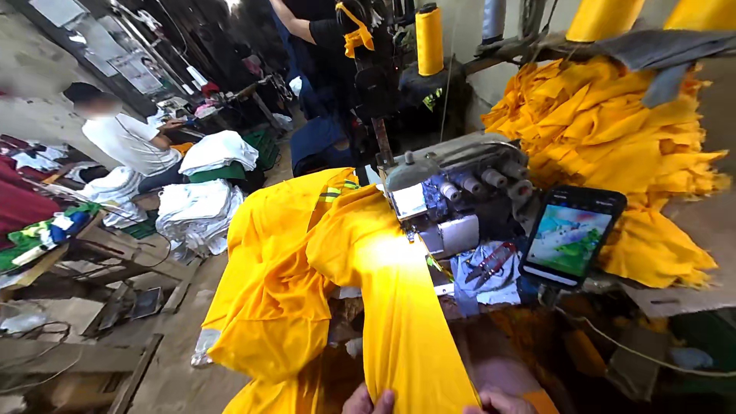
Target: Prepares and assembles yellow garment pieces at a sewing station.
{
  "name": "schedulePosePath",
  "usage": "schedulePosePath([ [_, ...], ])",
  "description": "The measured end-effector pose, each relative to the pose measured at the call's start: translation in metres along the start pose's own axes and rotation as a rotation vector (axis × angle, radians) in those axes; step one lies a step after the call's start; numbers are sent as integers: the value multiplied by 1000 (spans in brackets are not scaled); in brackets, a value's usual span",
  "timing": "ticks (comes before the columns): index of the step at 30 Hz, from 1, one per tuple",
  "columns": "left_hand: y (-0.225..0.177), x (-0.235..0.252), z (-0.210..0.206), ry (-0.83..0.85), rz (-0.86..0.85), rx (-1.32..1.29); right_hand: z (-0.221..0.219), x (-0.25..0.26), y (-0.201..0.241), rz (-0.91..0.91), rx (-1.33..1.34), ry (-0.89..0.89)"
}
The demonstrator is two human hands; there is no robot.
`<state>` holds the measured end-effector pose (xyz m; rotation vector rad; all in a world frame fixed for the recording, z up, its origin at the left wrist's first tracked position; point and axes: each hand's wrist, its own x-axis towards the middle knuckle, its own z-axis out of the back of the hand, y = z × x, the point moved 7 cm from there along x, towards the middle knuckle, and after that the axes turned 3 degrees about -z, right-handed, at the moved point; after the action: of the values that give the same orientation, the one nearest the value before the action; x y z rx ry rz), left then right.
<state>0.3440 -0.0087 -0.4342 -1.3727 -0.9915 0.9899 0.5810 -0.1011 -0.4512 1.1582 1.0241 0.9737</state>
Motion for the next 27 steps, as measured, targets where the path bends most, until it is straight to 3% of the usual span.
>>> schedulePosePath([
  [7,0,-9,-12,52,-13,-37,17,-10,-3,-45,150,-126],
  [12,-15,-4,-23,62,-148,-133,14,-4,2,11,161,-105],
  [17,-35,-3,-10,224,-272,160,7,-2,6,-6,104,13],
  [21,-54,27,8,225,-333,348,-3,25,21,60,102,31],
  [27,-107,100,10,268,-398,388,1,85,57,158,200,-49],
])
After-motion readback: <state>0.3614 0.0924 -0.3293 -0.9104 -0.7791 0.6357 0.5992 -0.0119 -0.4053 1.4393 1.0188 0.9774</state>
